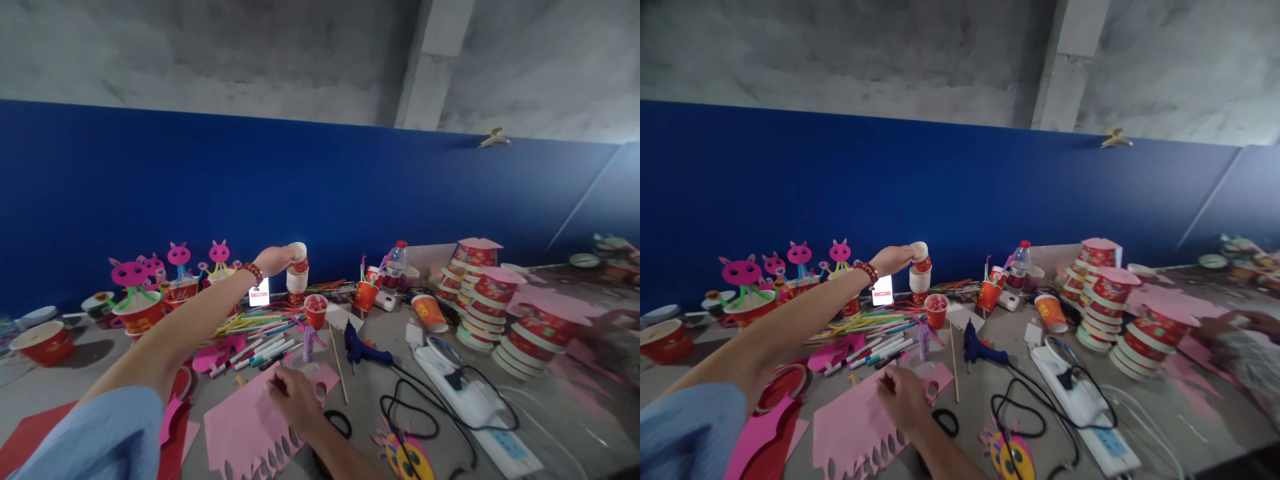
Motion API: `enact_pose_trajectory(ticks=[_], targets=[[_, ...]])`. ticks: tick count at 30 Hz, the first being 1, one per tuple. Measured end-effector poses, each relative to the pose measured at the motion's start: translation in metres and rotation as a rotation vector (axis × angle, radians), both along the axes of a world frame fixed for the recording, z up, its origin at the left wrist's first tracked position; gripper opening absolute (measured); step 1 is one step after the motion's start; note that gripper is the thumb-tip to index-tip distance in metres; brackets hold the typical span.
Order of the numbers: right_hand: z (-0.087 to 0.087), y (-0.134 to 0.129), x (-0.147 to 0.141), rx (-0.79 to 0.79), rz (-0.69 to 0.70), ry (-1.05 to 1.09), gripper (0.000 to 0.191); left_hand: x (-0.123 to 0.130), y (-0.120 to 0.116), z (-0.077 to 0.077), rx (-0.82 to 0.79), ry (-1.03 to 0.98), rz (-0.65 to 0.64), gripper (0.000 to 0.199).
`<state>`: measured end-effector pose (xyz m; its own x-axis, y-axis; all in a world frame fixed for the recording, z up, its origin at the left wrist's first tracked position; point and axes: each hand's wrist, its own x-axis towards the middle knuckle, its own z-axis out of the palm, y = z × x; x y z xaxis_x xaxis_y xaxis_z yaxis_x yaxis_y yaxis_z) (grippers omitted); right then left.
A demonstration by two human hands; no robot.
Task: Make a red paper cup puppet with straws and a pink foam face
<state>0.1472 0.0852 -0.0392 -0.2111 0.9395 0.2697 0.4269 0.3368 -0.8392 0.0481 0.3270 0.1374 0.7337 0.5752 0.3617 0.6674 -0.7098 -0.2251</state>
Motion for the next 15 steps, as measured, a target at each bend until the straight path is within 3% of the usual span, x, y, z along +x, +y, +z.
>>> enact_pose_trajectory(ticks=[7, 15], targets=[[0.001, -0.001, -0.001, -0.013, 0.019, 0.004, 0.021, -0.009, -0.002, 0.011, -0.014, 0.037, 0.025, 0.033], [0.006, -0.001, 0.001, -0.038, 0.020, 0.004, 0.019, -0.008, -0.009, -0.001, 0.019, 0.031, 0.012, 0.022]])
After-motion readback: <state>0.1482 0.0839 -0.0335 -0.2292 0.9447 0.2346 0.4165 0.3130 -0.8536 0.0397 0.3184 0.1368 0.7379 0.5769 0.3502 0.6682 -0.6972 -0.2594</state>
